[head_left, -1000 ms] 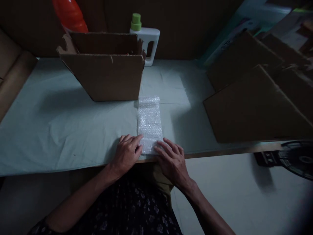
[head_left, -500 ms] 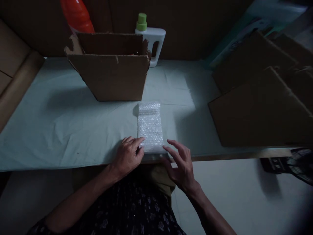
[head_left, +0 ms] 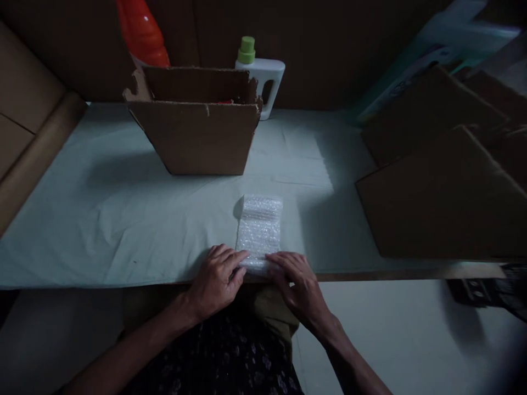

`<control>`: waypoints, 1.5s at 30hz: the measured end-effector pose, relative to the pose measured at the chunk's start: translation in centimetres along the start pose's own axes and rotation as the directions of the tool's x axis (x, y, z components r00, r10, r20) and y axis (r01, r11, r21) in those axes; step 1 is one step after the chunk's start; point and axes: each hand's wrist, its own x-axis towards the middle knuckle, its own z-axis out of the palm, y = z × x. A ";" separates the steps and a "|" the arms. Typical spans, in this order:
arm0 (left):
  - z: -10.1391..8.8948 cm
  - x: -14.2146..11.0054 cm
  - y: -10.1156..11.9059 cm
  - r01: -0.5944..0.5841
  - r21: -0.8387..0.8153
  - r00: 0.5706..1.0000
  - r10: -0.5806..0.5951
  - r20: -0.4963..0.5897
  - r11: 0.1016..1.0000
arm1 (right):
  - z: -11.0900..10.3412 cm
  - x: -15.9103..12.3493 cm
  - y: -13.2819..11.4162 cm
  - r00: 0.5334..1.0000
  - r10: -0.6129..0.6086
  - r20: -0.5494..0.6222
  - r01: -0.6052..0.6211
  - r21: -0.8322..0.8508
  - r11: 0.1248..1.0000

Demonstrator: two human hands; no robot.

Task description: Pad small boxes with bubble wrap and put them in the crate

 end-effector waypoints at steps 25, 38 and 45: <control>0.7 4.5 -2.2 0.108 0.170 0.990 -0.089 -0.113 0.979 | 1.1 1.5 0.2 1.000 -0.018 -0.005 0.016 -0.275 0.961; 0.8 3.8 -2.5 0.157 0.039 0.981 -0.151 -0.122 0.987 | 0.8 1.8 -0.2 1.000 -0.008 -0.025 0.000 -0.282 0.959; -0.1 2.4 -1.8 0.419 -0.529 0.824 -0.554 -0.121 0.738 | 2.1 4.0 1.6 0.998 0.028 -0.053 -0.038 -0.183 0.982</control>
